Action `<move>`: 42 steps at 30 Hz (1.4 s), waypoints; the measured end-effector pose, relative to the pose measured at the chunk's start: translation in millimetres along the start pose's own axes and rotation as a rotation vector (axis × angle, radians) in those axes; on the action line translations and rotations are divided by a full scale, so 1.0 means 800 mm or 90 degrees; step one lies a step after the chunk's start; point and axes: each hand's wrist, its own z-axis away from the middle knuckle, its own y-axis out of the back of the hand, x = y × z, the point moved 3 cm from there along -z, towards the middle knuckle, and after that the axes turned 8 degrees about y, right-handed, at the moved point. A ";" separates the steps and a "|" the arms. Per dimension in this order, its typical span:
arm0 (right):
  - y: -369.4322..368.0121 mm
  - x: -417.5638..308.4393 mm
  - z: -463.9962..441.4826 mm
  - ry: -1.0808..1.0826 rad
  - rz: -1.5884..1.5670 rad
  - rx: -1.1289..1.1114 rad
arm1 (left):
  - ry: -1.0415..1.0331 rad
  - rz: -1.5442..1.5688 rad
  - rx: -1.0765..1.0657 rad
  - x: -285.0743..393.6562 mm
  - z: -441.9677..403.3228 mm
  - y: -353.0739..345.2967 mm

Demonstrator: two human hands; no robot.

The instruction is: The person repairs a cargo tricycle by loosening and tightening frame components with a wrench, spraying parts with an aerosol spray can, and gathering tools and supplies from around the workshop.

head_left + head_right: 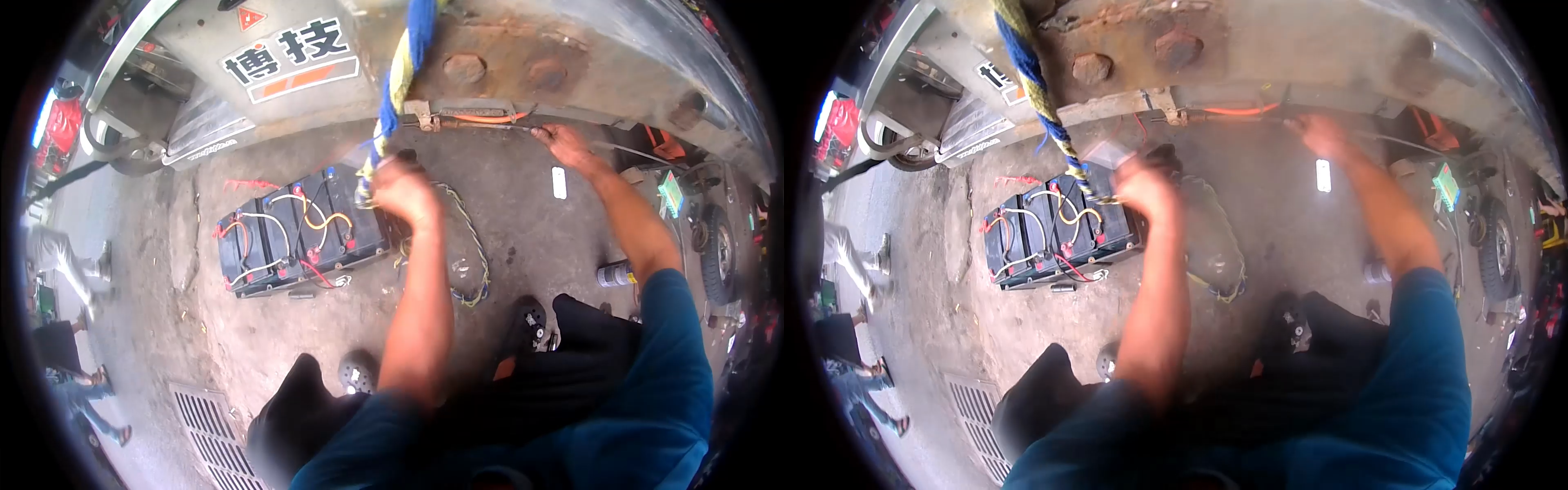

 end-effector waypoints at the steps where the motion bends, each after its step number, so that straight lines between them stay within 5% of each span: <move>1: 0.003 -0.008 0.005 -0.002 -0.017 -0.039 | 0.054 -0.120 -0.059 0.001 0.016 -0.022; 2: 0.020 -0.023 0.010 -0.002 -0.033 -0.073 | 0.290 -0.004 -0.281 -0.001 0.035 -0.033; 8: 0.011 -0.011 0.012 -0.014 0.000 0.029 | -0.016 0.355 0.118 0.034 0.029 0.001; 10: 0.013 -0.016 0.012 -0.016 -0.001 0.011 | 0.060 -0.011 -0.076 -0.003 0.007 -0.029; 12: 0.018 -0.016 0.006 -0.012 -0.002 -0.025 | 0.301 0.094 -0.284 0.001 0.019 -0.023; 14: 0.021 -0.019 0.003 -0.021 -0.004 -0.011 | 0.217 0.168 -0.159 -0.023 -0.012 -0.004; 15: 0.017 -0.018 0.008 -0.029 -0.006 -0.011 | 0.020 0.240 -0.081 -0.003 -0.014 0.001; 17: 0.003 0.000 0.004 -0.028 0.013 0.006 | 0.206 0.107 -0.078 0.003 -0.005 -0.003; 19: 0.003 -0.006 0.007 -0.014 0.028 0.020 | 0.083 -0.186 -0.323 -0.012 0.035 -0.043; 21: 0.026 -0.028 0.017 0.009 0.034 0.039 | 0.107 -0.136 -0.387 -0.017 0.057 -0.058; 22: 0.031 -0.030 0.014 -0.016 0.007 0.012 | 0.234 -0.005 -0.292 0.003 0.081 -0.056; 26: 0.014 -0.007 0.006 -0.002 -0.007 -0.020 | -0.009 -0.455 -0.268 -0.047 0.057 -0.019; 28: 0.017 -0.020 0.004 0.002 0.002 -0.048 | 0.128 -0.662 -0.295 -0.109 0.048 0.013; 30: 0.052 -0.079 0.024 -0.061 -0.011 -0.146 | 0.207 -0.714 -0.267 -0.130 0.070 0.043; 39: 0.011 -0.005 0.009 -0.033 0.057 0.008 | 0.230 -0.860 -0.294 -0.169 0.116 0.094; 42: 0.013 0.003 0.006 0.002 0.075 -0.044 | 0.202 -0.878 -0.306 -0.173 0.115 0.099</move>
